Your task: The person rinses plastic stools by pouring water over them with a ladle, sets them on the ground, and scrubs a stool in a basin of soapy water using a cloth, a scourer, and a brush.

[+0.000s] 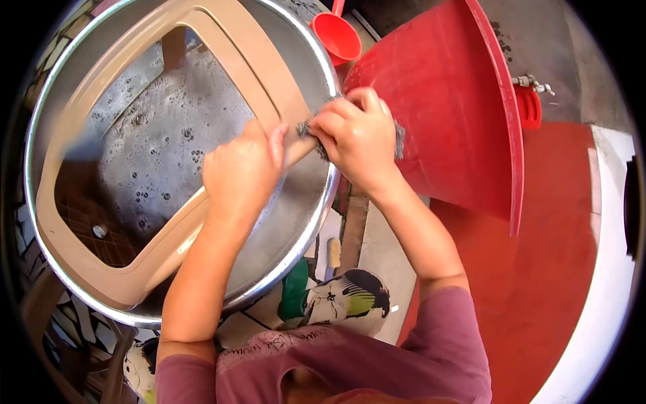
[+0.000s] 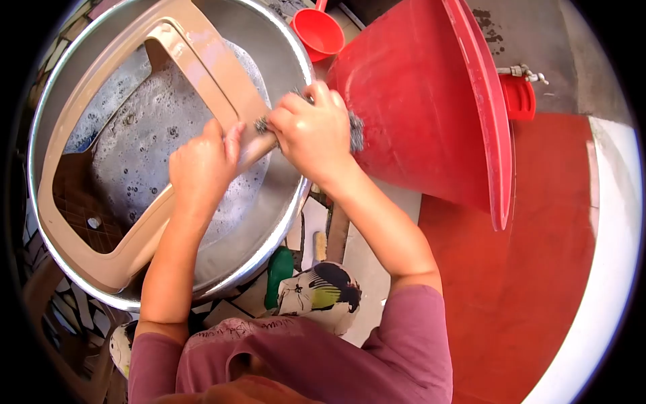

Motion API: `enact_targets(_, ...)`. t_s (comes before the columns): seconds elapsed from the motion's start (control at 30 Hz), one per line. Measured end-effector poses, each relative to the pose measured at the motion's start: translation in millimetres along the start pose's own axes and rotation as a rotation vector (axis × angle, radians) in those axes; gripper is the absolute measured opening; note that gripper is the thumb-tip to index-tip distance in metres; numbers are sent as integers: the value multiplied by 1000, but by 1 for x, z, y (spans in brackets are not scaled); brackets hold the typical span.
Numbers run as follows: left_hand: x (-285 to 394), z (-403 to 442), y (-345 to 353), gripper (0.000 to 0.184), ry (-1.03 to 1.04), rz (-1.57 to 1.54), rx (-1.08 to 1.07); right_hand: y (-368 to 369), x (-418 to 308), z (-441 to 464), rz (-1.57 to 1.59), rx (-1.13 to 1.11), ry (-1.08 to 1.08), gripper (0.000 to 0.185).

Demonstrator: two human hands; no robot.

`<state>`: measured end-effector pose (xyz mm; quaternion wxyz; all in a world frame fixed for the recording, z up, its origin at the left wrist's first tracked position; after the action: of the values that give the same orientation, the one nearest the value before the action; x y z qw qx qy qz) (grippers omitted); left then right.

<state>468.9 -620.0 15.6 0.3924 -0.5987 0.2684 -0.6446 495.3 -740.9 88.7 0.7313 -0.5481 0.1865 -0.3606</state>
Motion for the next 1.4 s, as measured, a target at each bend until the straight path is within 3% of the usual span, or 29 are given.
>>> enact_targets(0.13,0,4,4,44,1,40,10,7,-1,57,-7,164,-78,11)
enact_targets(0.37,4,-4,4,43,18,-18,-17,2,9,8,44,-11,21,7)
enact_targets(0.53,1,-2,4,42,7,24,-36,7,10,41,48,97,-36,9)
enact_targets(0.6,3,0,3,42,2,0,-33,7,14,18,68,-44,-84,10)
enact_targets(0.87,1,-8,8,43,27,-9,-66,6,10,18,148,-229,-262,13)
enact_targets(0.93,3,-9,7,42,37,-19,-44,10,10,14,163,-238,-264,13)
enact_targets(1.0,4,-12,7,42,53,-32,-19,9,11,21,153,-97,-247,9)
enact_targets(1.17,12,-23,19,41,93,-19,-36,38,24,111,84,93,-183,4)
enact_targets(1.23,10,-18,11,41,94,-15,-12,41,34,124,279,161,-84,5)
enact_targets(1.33,3,-15,2,40,84,-26,27,28,24,68,191,-41,-78,9)
enact_targets(1.4,1,-14,5,40,78,-36,5,27,24,55,255,-38,-52,7)
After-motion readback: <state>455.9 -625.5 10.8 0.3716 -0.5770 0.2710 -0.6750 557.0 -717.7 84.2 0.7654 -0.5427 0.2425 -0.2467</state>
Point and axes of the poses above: each hand's wrist, its own z-axis towards the middle knuckle, its own y-axis out of the palm, x = y × z, the point moved 8 cm from there along z, towards the middle knuckle, and after that the axes turned 3 degrees about -x, right-handed, at the moved point
